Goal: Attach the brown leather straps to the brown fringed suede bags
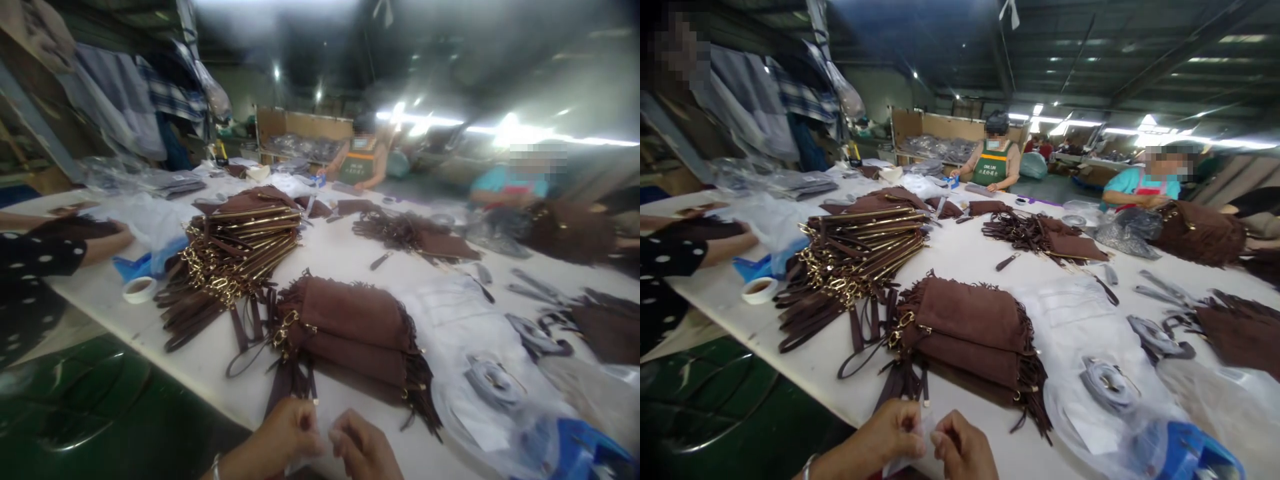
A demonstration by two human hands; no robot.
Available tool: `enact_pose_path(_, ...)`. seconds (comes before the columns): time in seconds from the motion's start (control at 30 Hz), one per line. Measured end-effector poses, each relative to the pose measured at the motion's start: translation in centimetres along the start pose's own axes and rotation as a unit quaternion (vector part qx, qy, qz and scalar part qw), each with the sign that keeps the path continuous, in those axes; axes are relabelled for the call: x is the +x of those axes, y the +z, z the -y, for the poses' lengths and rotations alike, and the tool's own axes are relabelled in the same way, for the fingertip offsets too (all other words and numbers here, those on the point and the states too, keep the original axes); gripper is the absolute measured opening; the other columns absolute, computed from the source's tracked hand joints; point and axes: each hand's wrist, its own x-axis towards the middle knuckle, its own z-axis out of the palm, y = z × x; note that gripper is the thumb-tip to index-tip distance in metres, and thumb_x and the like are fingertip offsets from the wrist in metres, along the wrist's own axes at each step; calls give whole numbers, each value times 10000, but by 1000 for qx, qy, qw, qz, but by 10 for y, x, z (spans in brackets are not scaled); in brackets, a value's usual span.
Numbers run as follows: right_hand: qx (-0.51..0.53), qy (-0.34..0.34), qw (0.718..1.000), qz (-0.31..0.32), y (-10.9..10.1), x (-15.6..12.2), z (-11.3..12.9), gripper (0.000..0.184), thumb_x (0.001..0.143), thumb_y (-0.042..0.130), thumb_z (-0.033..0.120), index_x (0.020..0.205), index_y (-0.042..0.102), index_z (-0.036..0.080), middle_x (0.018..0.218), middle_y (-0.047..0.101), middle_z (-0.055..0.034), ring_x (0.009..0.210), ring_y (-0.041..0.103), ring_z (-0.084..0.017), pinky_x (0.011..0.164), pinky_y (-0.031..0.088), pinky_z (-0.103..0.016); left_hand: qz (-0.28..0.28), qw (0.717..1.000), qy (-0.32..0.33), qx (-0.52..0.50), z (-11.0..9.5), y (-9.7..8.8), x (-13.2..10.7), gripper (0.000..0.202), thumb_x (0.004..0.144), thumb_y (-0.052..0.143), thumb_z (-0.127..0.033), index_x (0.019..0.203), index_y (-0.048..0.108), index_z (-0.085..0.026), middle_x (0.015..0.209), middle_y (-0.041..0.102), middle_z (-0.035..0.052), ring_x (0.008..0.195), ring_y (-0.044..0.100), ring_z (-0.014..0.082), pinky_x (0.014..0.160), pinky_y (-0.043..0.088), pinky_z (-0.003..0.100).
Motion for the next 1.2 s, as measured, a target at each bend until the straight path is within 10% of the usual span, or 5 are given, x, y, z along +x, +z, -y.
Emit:
enact_pose_path(0.4,-124,-66,990,4,23,45,63,169,891,481,261,750,565,218,628,574,50,572,536,-119,541,354,-203,-13,992,-25,-122,-5,-66,-16,198,653,701,-288,638,610,-114,609,654,33,554,515,124,543,332,228)
enact_pose_path(0.57,-185,-101,972,-103,11,76,78,153,913,460,294,984,587,246,857,681,12,771,633,-155,707,418,-233,-70,988,-5,-141,2,-81,-16,253,604,761,-301,615,580,-124,595,645,37,569,533,139,562,346,242)
enact_pose_path(0.67,-198,-49,973,-106,9,93,84,215,918,445,358,826,589,228,663,663,17,568,622,-147,566,413,-231,-100,985,12,-138,5,-88,-17,299,598,780,-318,610,536,-145,581,595,3,569,503,130,543,326,236)
enact_pose_path(0.93,-1,80,993,-92,40,108,67,459,881,398,567,674,559,190,484,634,-17,317,501,-117,350,341,-206,-129,990,41,-41,-8,-100,-19,294,661,725,-366,637,514,-164,575,456,-55,580,410,117,548,293,229)
enact_pose_path(1.2,253,112,936,-218,72,119,57,450,714,649,605,600,540,184,362,482,49,279,334,-60,322,239,-188,-167,963,30,209,-10,-101,-15,138,737,590,-269,657,503,-197,647,530,-30,669,506,168,614,308,256)
